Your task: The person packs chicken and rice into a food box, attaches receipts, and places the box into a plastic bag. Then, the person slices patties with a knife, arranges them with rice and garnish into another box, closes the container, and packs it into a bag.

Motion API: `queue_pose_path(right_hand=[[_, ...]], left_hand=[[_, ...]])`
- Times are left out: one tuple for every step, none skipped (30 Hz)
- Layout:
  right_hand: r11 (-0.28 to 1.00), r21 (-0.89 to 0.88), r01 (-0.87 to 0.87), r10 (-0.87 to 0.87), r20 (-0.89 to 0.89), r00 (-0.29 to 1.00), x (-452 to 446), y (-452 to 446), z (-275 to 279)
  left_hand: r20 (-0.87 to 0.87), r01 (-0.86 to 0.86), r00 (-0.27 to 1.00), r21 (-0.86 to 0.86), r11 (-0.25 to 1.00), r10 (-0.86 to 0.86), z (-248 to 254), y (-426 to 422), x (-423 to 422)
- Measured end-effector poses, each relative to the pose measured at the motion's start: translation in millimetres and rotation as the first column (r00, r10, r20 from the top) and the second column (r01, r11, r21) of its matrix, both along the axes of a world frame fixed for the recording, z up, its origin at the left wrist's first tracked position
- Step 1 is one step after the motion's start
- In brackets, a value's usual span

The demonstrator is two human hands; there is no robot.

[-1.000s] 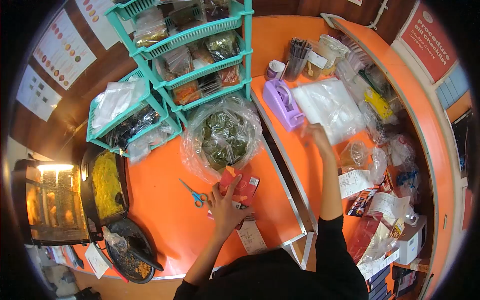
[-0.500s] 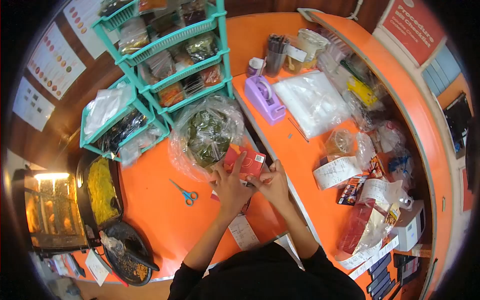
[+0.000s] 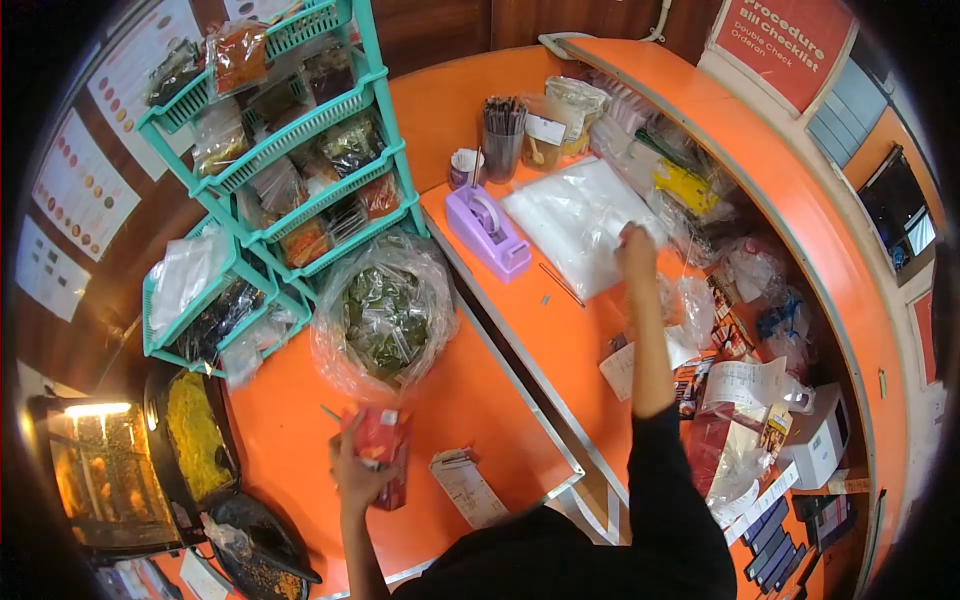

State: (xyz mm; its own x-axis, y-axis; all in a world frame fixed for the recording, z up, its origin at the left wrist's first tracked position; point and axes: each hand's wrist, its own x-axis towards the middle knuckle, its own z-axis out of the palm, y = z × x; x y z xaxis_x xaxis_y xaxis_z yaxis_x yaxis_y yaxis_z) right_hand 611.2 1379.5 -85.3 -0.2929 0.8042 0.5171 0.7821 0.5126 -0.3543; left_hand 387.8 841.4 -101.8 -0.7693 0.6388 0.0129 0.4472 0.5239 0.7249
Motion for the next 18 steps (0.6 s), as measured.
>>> queue_pose_path(right_hand=[[0.997, -0.062, 0.038, -0.028, 0.158, 0.987, -1.3, 41.0, -3.8], [0.99, -0.115, 0.085, -0.045, 0.312, 0.949, -3.9, 67.7, -8.3], [0.99, -0.109, 0.085, -0.048, 0.304, 0.951, -3.7, 73.8, -2.9], [0.961, -0.274, -0.031, 0.135, 0.369, 0.919, -5.8, 78.3, 6.1], [0.889, -0.44, -0.13, 0.323, 0.4, 0.857, -9.3, 82.7, 12.6], [0.889, -0.436, -0.138, 0.327, 0.397, 0.858, -10.8, 93.1, 8.2], [0.896, -0.42, -0.142, 0.311, 0.367, 0.877, -9.9, 108.1, -2.0], [0.902, -0.406, -0.144, 0.295, 0.339, 0.893, -7.1, 122.6, -12.2], [0.927, -0.328, -0.18, 0.288, 0.321, 0.902, -4.6, 135.4, -16.3], [0.926, -0.331, -0.182, 0.294, 0.328, 0.898, -7.5, 130.8, -4.6], [0.95, -0.238, -0.202, 0.284, 0.388, 0.877, -8.7, 118.6, 22.7], [0.964, -0.141, -0.224, 0.263, 0.442, 0.858, -9.5, 105.2, 53.1], [0.945, -0.1, -0.311, 0.326, 0.375, 0.868, -11.8, 100.3, 80.1], [0.917, -0.052, -0.395, 0.391, 0.31, 0.867, -13.6, 92.4, 108.9], [0.911, 0.003, -0.413, 0.408, 0.147, 0.901, -19.3, 69.3, 143.9], [0.904, 0.06, -0.422, 0.424, -0.02, 0.905, -29.2, 39.8, 181.3], [0.883, 0.114, -0.455, 0.465, -0.085, 0.881, -32.1, 5.4, 213.3], [0.859, 0.17, -0.482, 0.506, -0.146, 0.85, -31.4, -32.1, 236.8]], left_hand=[[-0.078, -0.069, 0.995, -0.093, 0.993, 0.062, -7.9, -18.6, -1.7], [-0.161, -0.145, 0.98, -0.176, 0.974, 0.117, -16.5, -36.2, -4.2], [-0.168, -0.146, 0.979, -0.168, 0.975, 0.117, -24.5, -50.1, -7.9], [-0.211, -0.25, 0.958, -0.286, 0.925, 0.193, -33.6, -62.3, -10.0], [-0.263, -0.353, 0.928, -0.395, 0.848, 0.263, -42.5, -74.4, -13.0], [-0.268, -0.36, 0.925, -0.39, 0.847, 0.27, -53.4, -88.3, -18.7], [-0.213, -0.38, 0.921, -0.298, 0.876, 0.327, -66.3, -101.5, -22.9], [-0.151, -0.401, 0.914, -0.206, 0.893, 0.376, -73.1, -109.3, -24.7], [-0.16, -0.423, 0.904, -0.193, 0.885, 0.397, -72.3, -113.2, -24.1], [-0.152, -0.426, 0.903, -0.198, 0.883, 0.402, -72.3, -115.6, -22.8], [-0.273, -0.429, 0.886, -0.181, 0.885, 0.374, -72.4, -116.8, -21.4], [-0.393, -0.427, 0.854, -0.161, 0.89, 0.339, -71.7, -115.6, -22.0], [-0.391, -0.428, 0.855, -0.155, 0.891, 0.342, -70.9, -109.2, -22.9], [-0.429, -0.408, 0.831, -0.037, 0.912, 0.354, -68.7, -97.7, -22.3], [-0.466, -0.38, 0.803, 0.08, 0.922, 0.372, -63.3, -83.2, -20.9], [-0.395, -0.25, 0.877, 0.113, 0.962, 0.275, -39.0, -55.9, -11.8], [-0.326, -0.116, 0.932, 0.154, 0.981, 0.162, -11.1, -22.0, 3.1], [-0.23, 0.052, 0.973, 0.236, 0.97, 0.004, 3.0, 6.2, 16.2]])
